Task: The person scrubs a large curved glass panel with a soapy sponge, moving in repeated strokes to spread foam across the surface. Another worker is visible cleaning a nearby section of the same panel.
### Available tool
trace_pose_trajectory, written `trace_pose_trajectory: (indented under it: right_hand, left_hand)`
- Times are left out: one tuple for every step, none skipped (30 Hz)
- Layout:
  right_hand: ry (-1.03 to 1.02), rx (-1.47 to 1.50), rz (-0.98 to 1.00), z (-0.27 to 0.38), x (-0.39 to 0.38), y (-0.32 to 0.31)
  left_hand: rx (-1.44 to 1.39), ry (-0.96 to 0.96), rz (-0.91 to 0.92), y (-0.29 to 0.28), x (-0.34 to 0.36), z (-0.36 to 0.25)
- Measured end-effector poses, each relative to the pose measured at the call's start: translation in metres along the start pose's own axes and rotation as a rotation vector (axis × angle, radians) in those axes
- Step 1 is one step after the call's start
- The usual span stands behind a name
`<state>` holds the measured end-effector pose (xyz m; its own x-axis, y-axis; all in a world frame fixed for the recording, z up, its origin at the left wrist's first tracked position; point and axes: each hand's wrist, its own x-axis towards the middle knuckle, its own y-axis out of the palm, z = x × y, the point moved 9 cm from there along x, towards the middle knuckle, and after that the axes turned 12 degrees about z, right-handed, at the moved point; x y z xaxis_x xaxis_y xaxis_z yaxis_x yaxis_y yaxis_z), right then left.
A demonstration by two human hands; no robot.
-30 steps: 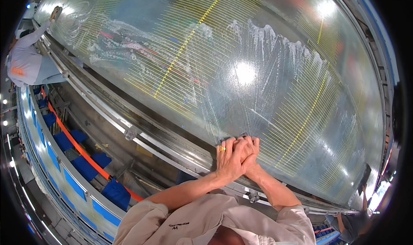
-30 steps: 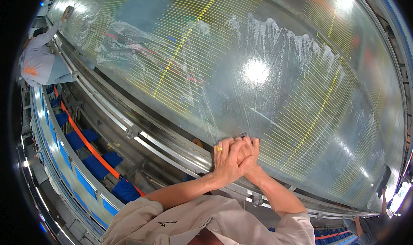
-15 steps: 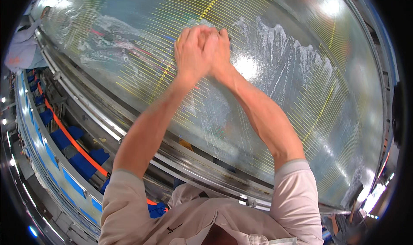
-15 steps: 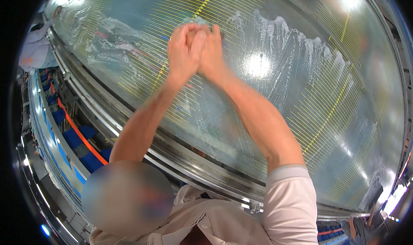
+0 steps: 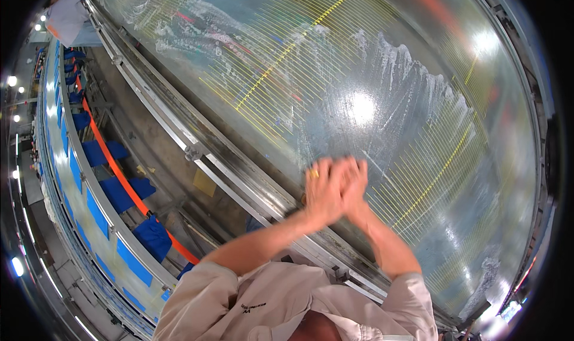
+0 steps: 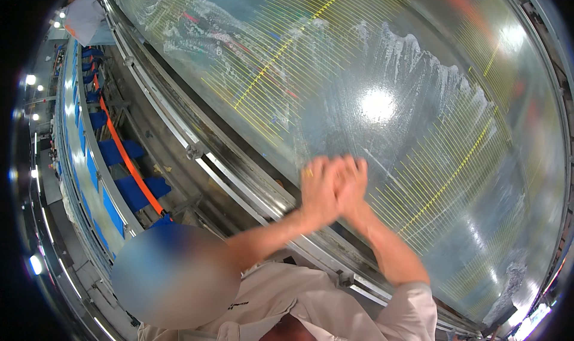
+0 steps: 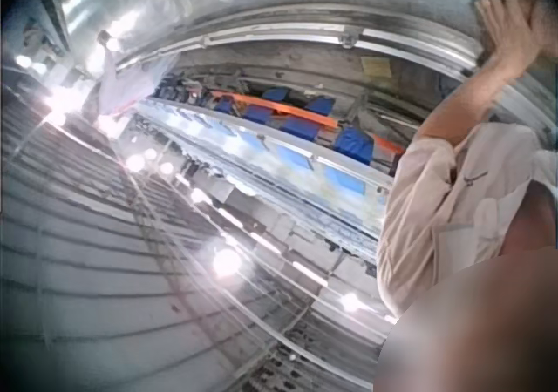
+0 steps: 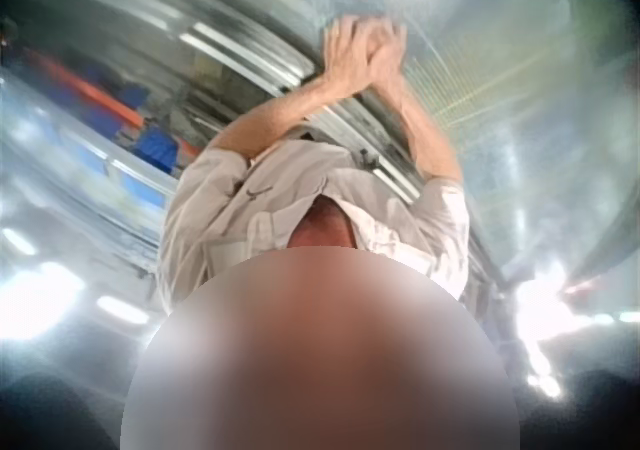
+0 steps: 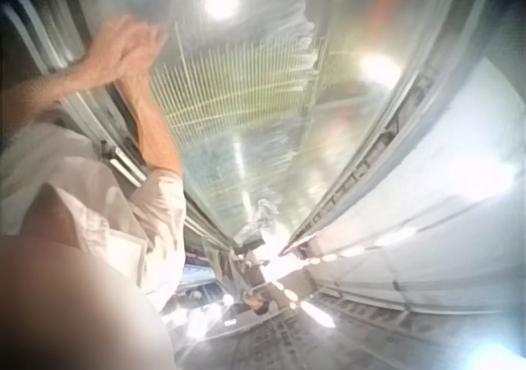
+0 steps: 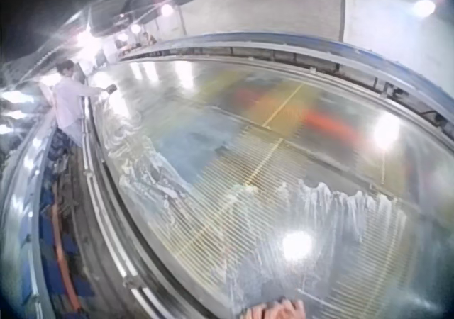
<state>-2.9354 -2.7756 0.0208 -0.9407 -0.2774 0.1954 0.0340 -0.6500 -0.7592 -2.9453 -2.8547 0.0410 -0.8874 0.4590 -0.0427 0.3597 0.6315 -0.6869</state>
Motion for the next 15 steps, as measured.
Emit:
trace_pose_trajectory:
  right_hand:
    - [0.075,-0.117,0.069,0.010,-0.023,0.001]
    - [0.139,-0.221,0.098,0.016,-0.038,-0.001]
    - [0.170,-0.273,0.158,0.020,-0.045,0.001]
    - [0.190,-0.310,0.178,0.024,-0.048,0.000]
    - [0.187,-0.354,0.175,0.028,-0.043,0.000]
    - [0.191,-0.335,0.145,0.029,-0.033,0.000]
    - [0.168,-0.249,0.192,0.026,-0.017,0.008]
    - [0.123,-0.163,0.180,0.025,0.000,0.014]
    - [0.078,-0.071,0.152,0.023,0.019,0.019]
    - [0.053,-0.025,0.132,0.023,0.041,0.028]
    - [0.056,0.025,0.150,0.020,0.066,0.042]
    - [-0.009,0.041,0.097,0.024,0.091,0.048]
    - [-0.042,0.040,0.113,0.025,0.119,0.059]
    - [-0.096,0.030,0.079,0.028,0.145,0.064]
    - [-0.139,0.012,0.071,0.031,0.171,0.071]
  left_hand:
    - [-0.021,-0.008,0.041,0.010,-0.020,-0.011]
    - [-0.046,0.000,0.054,0.015,-0.034,-0.021]
    - [-0.073,-0.008,0.082,0.019,-0.043,-0.027]
    - [-0.108,-0.005,0.095,0.019,-0.046,-0.028]
    - [-0.101,-0.017,0.091,0.016,-0.043,-0.024]
    - [-0.101,-0.012,0.073,0.010,-0.038,-0.018]
    - [-0.103,0.016,0.016,-0.001,-0.028,-0.011]
    - [-0.064,-0.031,0.020,-0.007,-0.019,0.003]
    - [-0.057,-0.031,-0.033,-0.021,-0.008,0.018]
    - [-0.047,-0.035,-0.086,-0.037,0.003,0.035]
    - [-0.049,-0.050,-0.138,-0.053,0.014,0.052]
    - [-0.050,-0.076,-0.181,-0.071,0.026,0.071]
    - [-0.040,-0.042,-0.228,-0.088,0.039,0.084]
    - [-0.033,-0.043,-0.255,-0.104,0.053,0.098]
    - [-0.029,-0.022,-0.264,-0.119,0.067,0.110]
